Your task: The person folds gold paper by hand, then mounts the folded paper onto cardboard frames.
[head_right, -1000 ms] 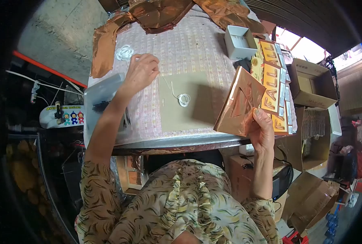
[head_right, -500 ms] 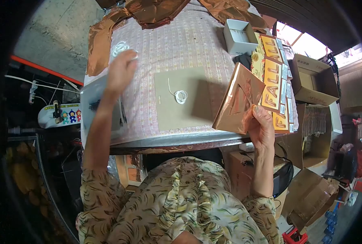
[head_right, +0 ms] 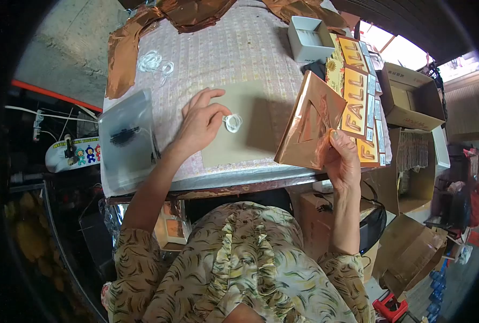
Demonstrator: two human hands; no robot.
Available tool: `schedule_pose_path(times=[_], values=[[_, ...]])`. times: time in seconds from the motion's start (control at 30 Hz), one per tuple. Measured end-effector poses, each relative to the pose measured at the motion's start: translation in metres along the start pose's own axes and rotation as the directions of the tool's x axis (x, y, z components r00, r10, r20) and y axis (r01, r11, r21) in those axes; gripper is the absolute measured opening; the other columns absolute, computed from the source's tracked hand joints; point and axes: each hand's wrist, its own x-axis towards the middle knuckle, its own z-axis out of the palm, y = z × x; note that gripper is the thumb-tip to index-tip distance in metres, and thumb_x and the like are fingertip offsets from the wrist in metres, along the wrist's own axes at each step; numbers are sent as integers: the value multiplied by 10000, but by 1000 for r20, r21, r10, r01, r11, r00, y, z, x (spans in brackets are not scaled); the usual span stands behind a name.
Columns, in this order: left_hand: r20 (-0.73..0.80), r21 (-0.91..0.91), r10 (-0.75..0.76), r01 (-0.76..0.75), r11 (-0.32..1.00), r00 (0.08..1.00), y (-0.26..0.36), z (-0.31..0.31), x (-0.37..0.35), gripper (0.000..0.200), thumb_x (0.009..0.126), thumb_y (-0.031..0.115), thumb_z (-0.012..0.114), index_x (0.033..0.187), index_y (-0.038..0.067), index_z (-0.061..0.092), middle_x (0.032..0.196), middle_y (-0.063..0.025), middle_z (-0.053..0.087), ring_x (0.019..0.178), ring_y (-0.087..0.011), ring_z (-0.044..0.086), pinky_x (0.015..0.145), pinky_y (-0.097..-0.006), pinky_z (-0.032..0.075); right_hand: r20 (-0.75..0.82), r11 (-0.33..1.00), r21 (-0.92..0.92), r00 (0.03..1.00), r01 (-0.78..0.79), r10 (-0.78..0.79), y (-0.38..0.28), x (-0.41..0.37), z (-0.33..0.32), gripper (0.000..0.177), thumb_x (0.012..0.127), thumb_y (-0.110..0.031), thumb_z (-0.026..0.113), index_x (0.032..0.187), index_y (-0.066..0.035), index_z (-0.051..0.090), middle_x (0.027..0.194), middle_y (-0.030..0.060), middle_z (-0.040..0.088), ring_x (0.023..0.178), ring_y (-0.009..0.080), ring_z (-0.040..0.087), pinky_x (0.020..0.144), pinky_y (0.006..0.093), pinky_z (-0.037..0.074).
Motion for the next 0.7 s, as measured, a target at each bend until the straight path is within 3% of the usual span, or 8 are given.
schedule_pose_path(times=[0.13, 0.3, 0.43, 0.5, 0.53, 0.6, 0.7], values=[[21, -77, -54, 56, 995, 998, 2, -7, -2, 201, 933, 183, 643, 1081, 78, 731, 1390, -106, 571, 1392, -307, 444, 1136, -485, 315, 19, 1000, -6, 1000, 3, -3, 0, -3, 1, 79, 974, -146, 706, 980, -69, 693, 902, -12, 708, 845, 95, 671, 820, 281, 534], [-42, 120, -48, 53, 991, 998, 23, -2, -14, 516, 835, 410, 787, 1216, 74, 688, 1442, -120, 536, 1420, -306, 411, 1150, -525, 258, 107, 996, -83, 993, -35, 43, 4, 10, -8, 153, 955, -136, 722, 1069, -34, 714, 959, 9, 733, 864, 95, 670, 832, 250, 528], [-55, 154, -55, 63, 986, 997, 9, 3, -16, 643, 793, 469, 819, 1251, 44, 664, 1456, -137, 521, 1419, -319, 411, 1160, -522, 240, 86, 983, -175, 994, -55, 71, 5, 21, 14, 138, 947, -135, 734, 1030, -24, 738, 923, 17, 741, 845, 88, 668, 802, 237, 519], [-16, 76, -110, 111, 991, 994, 3, -5, -20, 835, 759, 553, 823, 1352, 12, 593, 1513, -163, 472, 1463, -357, 364, 1182, -534, 211, 105, 972, -224, 989, -76, 101, 8, 28, 23, 148, 946, -140, 738, 1026, -16, 748, 918, 20, 746, 824, 84, 663, 778, 233, 513], [-20, 72, -113, 114, 991, 993, 2, -12, -24, 835, 759, 553, 823, 1352, 12, 593, 1513, -163, 472, 1463, -357, 364, 1182, -534, 211, 107, 970, -230, 989, -75, 101, 9, 31, 29, 148, 946, -140, 738, 1026, -16, 748, 918, 20, 746, 824, 84, 663, 778, 233, 513], [50, 187, -161, 149, 971, 986, 5, -28, -39, 1075, 713, 673, 802, 1451, -41, 482, 1581, -207, 391, 1510, -389, 293, 1206, -571, 157, 87, 936, -319, 979, -147, 183, 11, 35, 43, 151, 946, -146, 743, 1019, -14, 753, 909, 27, 746, 789, 90, 660, 766, 245, 517], [128, 269, -155, 116, 956, 980, 5, -29, -62, 1254, 689, 765, 758, 1506, -102, 369, 1624, -235, 318, 1547, -391, 214, 1214, -609, 88, 97, 887, -405, 954, -221, 283, 21, 48, 63, 143, 947, -140, 744, 1013, -13, 759, 889, 36, 745, 762, 98, 660, 736, 249, 518]])
